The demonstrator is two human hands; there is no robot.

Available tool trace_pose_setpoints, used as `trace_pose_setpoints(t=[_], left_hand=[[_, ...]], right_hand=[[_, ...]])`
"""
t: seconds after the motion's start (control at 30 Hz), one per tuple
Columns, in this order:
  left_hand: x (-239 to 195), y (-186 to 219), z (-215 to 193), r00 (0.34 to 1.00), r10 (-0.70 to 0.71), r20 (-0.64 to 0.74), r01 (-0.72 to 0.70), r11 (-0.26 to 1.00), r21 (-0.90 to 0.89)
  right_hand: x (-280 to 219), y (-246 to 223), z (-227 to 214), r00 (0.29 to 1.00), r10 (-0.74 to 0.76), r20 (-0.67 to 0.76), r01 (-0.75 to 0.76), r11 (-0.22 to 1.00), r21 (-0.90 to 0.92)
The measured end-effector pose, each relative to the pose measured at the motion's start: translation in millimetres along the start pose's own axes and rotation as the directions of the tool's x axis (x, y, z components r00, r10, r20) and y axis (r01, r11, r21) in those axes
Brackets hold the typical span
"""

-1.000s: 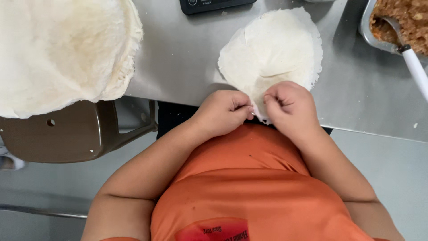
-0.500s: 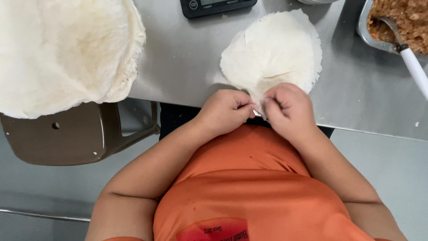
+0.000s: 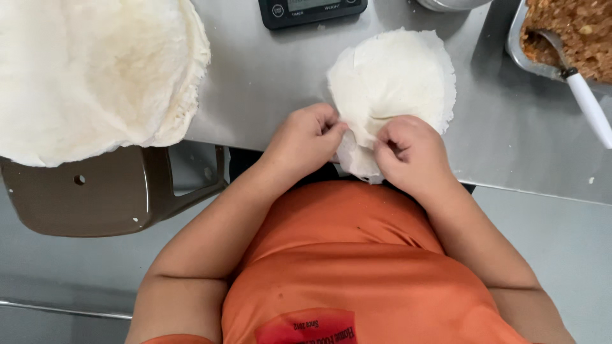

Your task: The person prepares thin, round wrappers by separating them and folding them into smaller squares. They then place a portion of filling onto a wrapper and begin rolling it into a cylindrical shape.

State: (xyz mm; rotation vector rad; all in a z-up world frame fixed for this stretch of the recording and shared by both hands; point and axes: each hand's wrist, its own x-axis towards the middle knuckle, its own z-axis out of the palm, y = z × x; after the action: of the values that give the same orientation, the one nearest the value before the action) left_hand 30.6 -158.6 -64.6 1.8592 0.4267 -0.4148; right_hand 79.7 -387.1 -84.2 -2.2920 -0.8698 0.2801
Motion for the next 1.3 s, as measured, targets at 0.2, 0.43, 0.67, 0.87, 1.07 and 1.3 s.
trace_pose_setpoints(t=[0.2,0.43,0.67,0.87,1.07,1.3], left_hand=[[-9,0,9,0.957,0.224,0.186,-0.24,0.969,0.066],[-17,18,-4,0.987,0.069,0.145,-0.123,0.903,0.411],[-9,17,10,0.958,0.156,0.241,-0.256,0.84,0.477],[-26,19,6,0.965,0.143,0.218,-0.244,0.792,0.56],[1,24,-8,0.985,0.128,0.114,-0.158,0.94,0.302],[-10,20,-1,0.972,0.156,0.174,-0.206,0.925,0.319]], right_hand=[[16,-18,-11,0.999,0.002,0.035,-0.008,0.986,0.167],[10,-7,4,1.0,-0.013,-0.006,0.013,1.0,0.002],[13,-9,-9,0.989,-0.108,-0.099,0.106,0.994,-0.023],[19,12,-8,0.981,0.147,-0.129,-0.141,0.988,0.058],[10,-4,6,0.979,0.191,-0.067,-0.176,0.967,0.186],[14,-2,-2,0.981,0.184,-0.054,-0.138,0.873,0.468]])
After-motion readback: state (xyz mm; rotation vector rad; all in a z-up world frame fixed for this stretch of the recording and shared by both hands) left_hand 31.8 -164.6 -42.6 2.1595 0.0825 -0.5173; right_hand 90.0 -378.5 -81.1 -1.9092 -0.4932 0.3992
